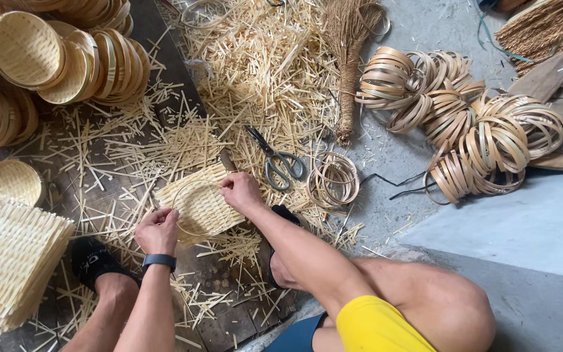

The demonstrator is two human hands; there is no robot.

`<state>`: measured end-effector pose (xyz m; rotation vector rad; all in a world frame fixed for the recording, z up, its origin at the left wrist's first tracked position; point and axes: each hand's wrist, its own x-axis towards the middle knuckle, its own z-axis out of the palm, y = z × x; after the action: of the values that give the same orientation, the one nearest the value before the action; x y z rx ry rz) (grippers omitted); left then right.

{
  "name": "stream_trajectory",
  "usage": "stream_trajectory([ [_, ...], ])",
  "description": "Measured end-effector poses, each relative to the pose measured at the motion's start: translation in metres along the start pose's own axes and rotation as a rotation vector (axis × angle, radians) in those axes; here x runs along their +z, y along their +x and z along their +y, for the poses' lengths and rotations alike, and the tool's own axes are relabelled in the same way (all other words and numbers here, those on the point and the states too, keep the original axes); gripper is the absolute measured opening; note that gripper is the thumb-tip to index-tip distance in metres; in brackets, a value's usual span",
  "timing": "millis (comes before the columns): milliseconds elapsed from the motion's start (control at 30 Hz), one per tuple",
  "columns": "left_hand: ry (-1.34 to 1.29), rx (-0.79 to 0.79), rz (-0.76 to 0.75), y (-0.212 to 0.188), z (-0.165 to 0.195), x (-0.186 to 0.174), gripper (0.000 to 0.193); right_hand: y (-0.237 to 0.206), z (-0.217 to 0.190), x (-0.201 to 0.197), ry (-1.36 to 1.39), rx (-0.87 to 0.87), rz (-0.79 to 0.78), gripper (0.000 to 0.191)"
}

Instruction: The person sits on the floor of a bamboo workshop and assembles small round baskets. They trim woven bamboo sheets with scissors, press the sheets into round wooden molds, weave and tuck bamboo rim strips around the edges, and place finished baskets onto a growing stack.

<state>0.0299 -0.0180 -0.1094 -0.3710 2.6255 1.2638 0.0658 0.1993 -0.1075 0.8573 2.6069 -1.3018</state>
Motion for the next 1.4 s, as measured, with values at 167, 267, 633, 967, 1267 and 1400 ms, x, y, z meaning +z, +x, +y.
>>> stream_trajectory([
  [167,0.098,0.026,0.005,0.005,-0.012,0.010,0.024,-0.006,0.003,0.013,-0.045,0.070,-0.002,0.003],
  [267,0.086,0.003,0.008,0.006,-0.015,0.010,0.023,-0.007,0.002,0.012,-0.014,0.064,-0.027,0.005],
  [633,-0.098,-0.127,-0.068,0.010,-0.013,0.007,0.018,0.010,0.006,0.025,-0.084,-0.090,0.049,0.007],
  [967,-0.015,-0.140,-0.087,0.014,0.003,0.002,0.020,0.004,0.005,0.018,0.013,0.097,-0.017,0.005],
  [1267,0.159,0.187,-0.084,0.031,-0.004,-0.006,0.022,-0.004,0.004,0.019,0.114,0.115,0.015,0.006],
  [1400,0.039,0.001,-0.141,0.032,-0.002,-0.002,0.020,-0.001,-0.003,0.015,0.133,0.205,-0.039,0.003],
])
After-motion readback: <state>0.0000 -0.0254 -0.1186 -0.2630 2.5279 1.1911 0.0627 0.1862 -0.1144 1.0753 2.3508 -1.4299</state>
